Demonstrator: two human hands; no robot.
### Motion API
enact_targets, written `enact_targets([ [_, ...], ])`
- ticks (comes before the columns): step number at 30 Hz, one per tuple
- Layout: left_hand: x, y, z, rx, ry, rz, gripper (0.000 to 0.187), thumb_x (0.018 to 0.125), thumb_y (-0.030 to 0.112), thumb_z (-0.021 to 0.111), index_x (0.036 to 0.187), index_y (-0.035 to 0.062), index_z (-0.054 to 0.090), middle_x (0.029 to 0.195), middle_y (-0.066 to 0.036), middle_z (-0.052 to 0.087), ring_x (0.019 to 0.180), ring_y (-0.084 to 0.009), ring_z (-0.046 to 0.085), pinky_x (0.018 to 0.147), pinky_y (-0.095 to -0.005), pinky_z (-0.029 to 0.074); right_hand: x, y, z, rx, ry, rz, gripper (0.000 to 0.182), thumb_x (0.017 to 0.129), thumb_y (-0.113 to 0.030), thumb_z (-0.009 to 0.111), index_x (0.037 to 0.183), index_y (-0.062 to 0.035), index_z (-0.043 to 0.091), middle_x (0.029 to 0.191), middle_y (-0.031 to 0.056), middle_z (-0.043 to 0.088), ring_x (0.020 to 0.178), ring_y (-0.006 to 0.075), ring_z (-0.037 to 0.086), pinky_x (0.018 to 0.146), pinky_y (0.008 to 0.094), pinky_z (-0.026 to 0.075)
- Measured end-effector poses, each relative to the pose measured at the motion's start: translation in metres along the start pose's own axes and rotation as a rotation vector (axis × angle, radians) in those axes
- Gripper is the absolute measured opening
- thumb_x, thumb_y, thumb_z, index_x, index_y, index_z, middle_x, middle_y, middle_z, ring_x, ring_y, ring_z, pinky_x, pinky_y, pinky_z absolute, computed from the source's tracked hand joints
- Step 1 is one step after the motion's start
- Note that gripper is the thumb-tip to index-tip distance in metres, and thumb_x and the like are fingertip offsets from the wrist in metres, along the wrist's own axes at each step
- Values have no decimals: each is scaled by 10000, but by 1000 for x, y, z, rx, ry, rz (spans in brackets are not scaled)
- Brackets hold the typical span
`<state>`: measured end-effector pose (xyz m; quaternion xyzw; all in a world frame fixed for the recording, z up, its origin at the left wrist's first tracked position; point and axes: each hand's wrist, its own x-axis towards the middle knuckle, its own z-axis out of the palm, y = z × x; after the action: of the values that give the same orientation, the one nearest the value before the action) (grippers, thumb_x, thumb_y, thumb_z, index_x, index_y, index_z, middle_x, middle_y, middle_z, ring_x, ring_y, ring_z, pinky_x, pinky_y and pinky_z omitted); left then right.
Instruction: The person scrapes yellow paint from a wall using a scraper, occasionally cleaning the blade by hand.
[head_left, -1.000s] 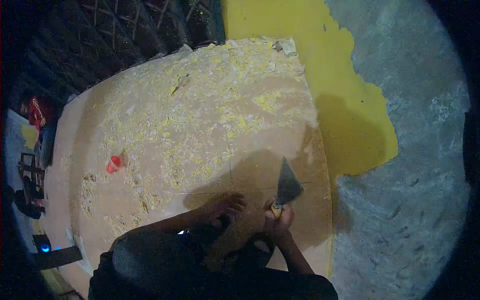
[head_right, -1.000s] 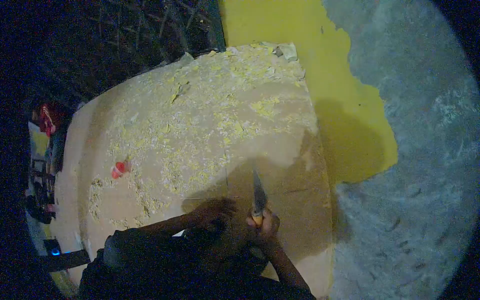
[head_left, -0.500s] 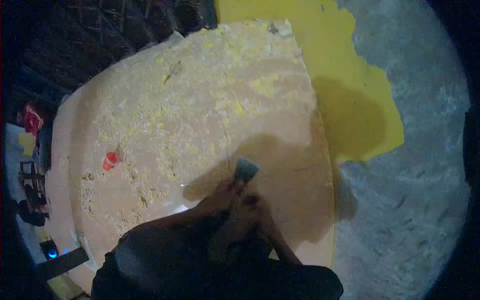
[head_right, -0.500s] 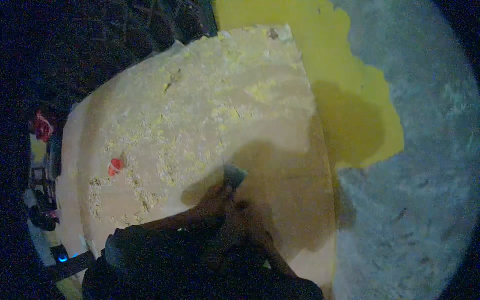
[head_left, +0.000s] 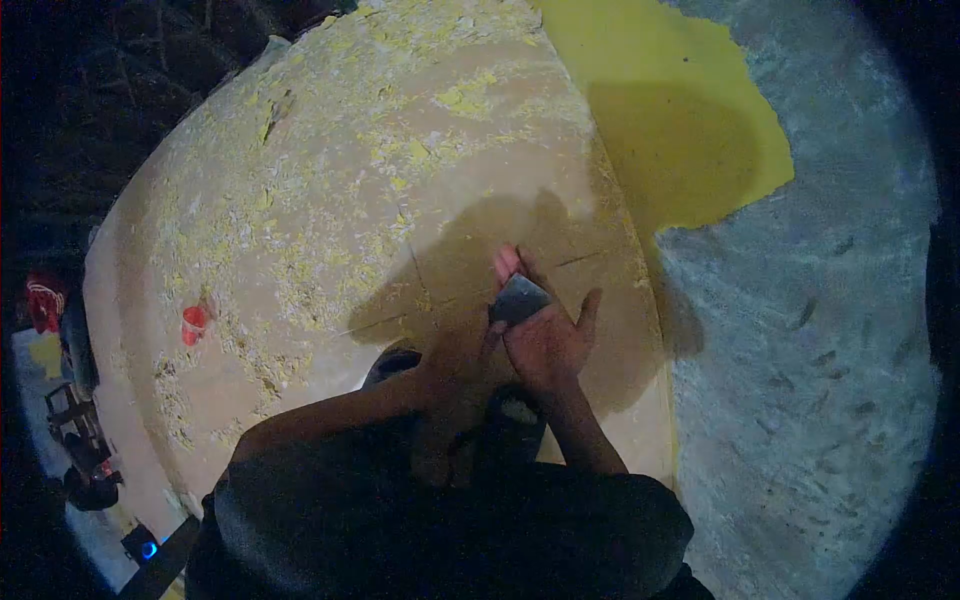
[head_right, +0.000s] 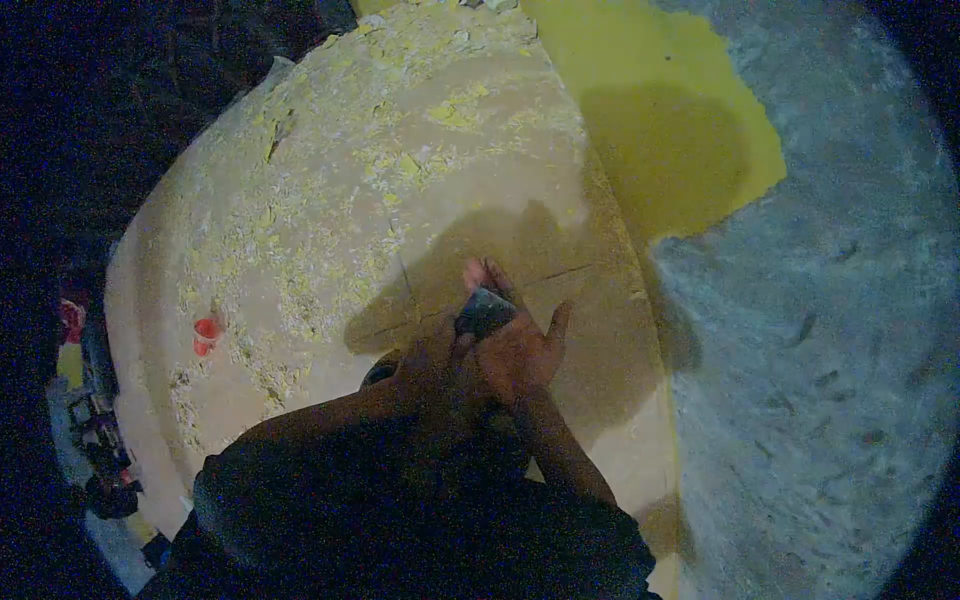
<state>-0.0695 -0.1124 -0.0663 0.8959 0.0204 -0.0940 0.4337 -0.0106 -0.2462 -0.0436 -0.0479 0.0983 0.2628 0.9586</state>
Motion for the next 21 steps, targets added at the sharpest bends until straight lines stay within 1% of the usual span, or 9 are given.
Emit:
enact_targets([
  [2, 0, -1, 3, -154, -105, 20, 406, 983, 351, 417, 1019, -42, 516, 856, -313, 574, 822, -488, 571, 720, -542, 426, 5, -4, 1, 14, -17, -6, 1004, 868, -744, 293, 1485, 31, 129, 1561, 199, 135, 1442, 284, 171, 1139, 404, 217],
  [4, -10, 17, -7, -119, -108, 14, 404, 981, 350, 419, 1006, -40, 523, 847, -307, 577, 809, -489, 572, 720, -537, 430, 9, -8, 0, -117, -130, -11, 1007, 868, -742, 295, 1488, 28, 107, 1573, 184, 84, 1464, 267, 73, 1168, 402, 147],
  [9, -15, -12, 16, -62, -202, 61, 407, 984, 353, 413, 993, -37, 529, 830, -290, 589, 777, -486, 578, 713, -529, 444, 8, -9, 5, -130, -123, -10, 1023, 860, -751, 303, 1490, 25, 83, 1568, 183, 108, 1460, 274, 98, 1179, 404, 111],
  [10, -16, -19, 15, -1, -246, 244, 404, 983, 355, 412, 992, -32, 529, 841, -278, 600, 785, -483, 584, 712, -530, 451, 14, -10, 7, -99, -128, -17, 1030, 856, -755, 306, 1489, 26, 81, 1566, 184, 120, 1457, 279, 112, 1178, 406, 117],
  [12, -7, -21, 6, 73, -277, 430, 401, 982, 356, 411, 992, -28, 528, 852, -265, 612, 792, -480, 590, 711, -531, 457, 8, -6, 10, -44, -98, -15, 1037, 852, -758, 311, 1489, 26, 78, 1566, 184, 118, 1457, 278, 113, 1178, 412, 116],
  [14, 18, 28, -43, -17, -232, -262, 413, 963, 358, 439, 1044, -32, 548, 916, -269, 625, 849, -463, 602, 779, -514, 472, 2, -3, 12, 8, -70, -25, 1044, 847, -761, 316, 1490, 26, 76, 1567, 183, 116, 1457, 276, 114, 1178, 418, 114],
  [16, 18, 38, -37, -31, -210, -211, 414, 964, 360, 437, 1050, -30, 547, 912, -269, 625, 847, -461, 603, 777, -512, 472, 0, 1, 13, -180, -137, -18, 1040, 846, -754, 332, 1491, 22, 81, 1572, 179, 93, 1458, 271, 101, 1177, 433, 106],
  [19, -1, 30, -18, -72, -208, -26, 418, 968, 365, 432, 1068, -25, 543, 901, -270, 624, 841, -454, 607, 771, -506, 473, 7, -11, 13, -58, -126, -27, 1024, 848, -751, 331, 1494, 8, 99, 1575, 176, 77, 1460, 266, 91, 1175, 444, 95],
  [21, -12, 28, -10, -136, -280, 59, 420, 971, 368, 428, 1079, -22, 541, 893, -271, 623, 837, -449, 610, 766, -502, 473, 8, -13, 13, -106, -133, -32, 1010, 851, -747, 335, 1498, -7, 105, 1576, 171, 78, 1461, 265, 85, 1175, 449, 89],
])
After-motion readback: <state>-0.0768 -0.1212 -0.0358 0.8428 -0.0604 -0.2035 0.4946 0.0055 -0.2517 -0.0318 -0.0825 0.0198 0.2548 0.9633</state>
